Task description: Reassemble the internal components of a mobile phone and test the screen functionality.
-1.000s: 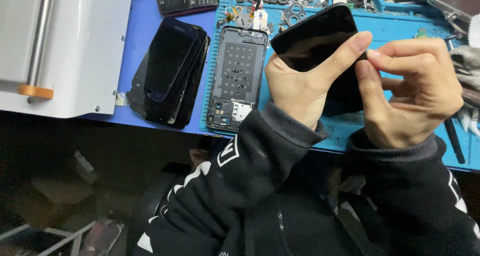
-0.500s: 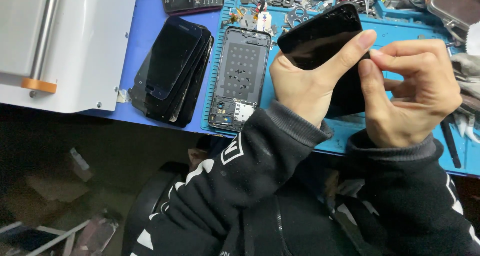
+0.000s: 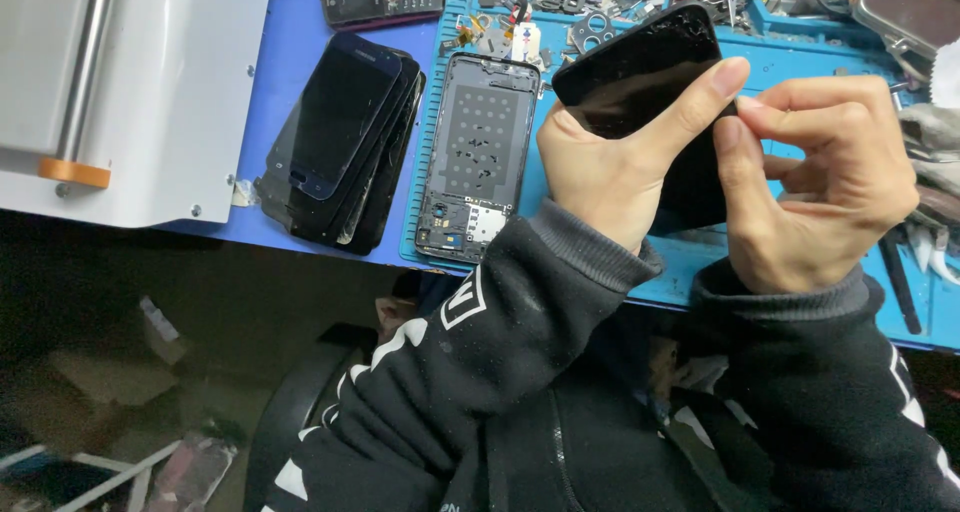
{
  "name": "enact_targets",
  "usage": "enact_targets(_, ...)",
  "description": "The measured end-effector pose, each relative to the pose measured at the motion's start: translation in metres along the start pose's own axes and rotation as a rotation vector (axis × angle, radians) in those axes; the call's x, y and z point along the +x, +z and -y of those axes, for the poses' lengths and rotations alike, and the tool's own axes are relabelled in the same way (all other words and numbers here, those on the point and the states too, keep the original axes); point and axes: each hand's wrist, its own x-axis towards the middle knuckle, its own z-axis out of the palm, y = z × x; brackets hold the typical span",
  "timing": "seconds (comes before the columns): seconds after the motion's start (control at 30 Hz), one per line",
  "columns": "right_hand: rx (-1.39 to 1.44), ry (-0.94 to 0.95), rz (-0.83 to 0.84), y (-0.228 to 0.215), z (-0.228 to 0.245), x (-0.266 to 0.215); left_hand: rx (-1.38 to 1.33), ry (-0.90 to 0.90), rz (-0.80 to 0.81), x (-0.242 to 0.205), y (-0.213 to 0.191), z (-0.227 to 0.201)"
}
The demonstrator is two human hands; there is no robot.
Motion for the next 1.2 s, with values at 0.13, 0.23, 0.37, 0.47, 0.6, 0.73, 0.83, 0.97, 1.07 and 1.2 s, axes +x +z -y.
enact_targets(0.13,-0.011,-0.014,0.002,-0.0006,-0.0005,-0.0014,-0.013,-0.018,-0.006,0.0000,0.0012,-0.0008)
enact_targets(0.23,-0.022,-0.034,0.006,-0.0002,-0.0004,-0.0013,-0.004,0.006,0.003,-0.0002,0.0012,-0.0008)
enact_targets(0.37,-0.006,-0.013,-0.015,0.0015,0.0003,-0.0010,-0.009,-0.013,0.001,0.0000,0.0013,-0.0022)
enact_targets(0.47,0.000,-0.011,-0.018,0.0019,0.0031,0.0004,-0.010,-0.019,0.001,-0.0001,0.0012,-0.0025)
enact_targets(0.6,-0.013,-0.010,-0.007,0.0013,0.0049,0.0021,0.008,-0.023,0.003,-0.0006,0.0020,-0.0051)
enact_targets(0.73,-0.014,-0.014,-0.005,0.0016,0.0048,0.0014,-0.012,-0.027,-0.005,-0.0007,0.0021,-0.0022)
enact_targets(0.83,-0.015,-0.024,-0.002,0.0010,0.0031,0.0006,0.001,-0.029,-0.015,-0.0006,0.0025,-0.0022)
enact_targets(0.97,-0.013,-0.029,-0.001,0.0015,0.0039,0.0010,-0.001,-0.031,-0.013,-0.0008,0.0025,-0.0029)
enact_targets(1.07,-0.016,-0.026,-0.005,0.0018,0.0049,0.0012,0.009,-0.024,-0.009,-0.0008,0.0022,-0.0027)
enact_targets(1.2,0.001,-0.025,-0.008,0.0015,0.0013,-0.0003,0.003,-0.019,0.010,-0.0004,0.0018,-0.0038)
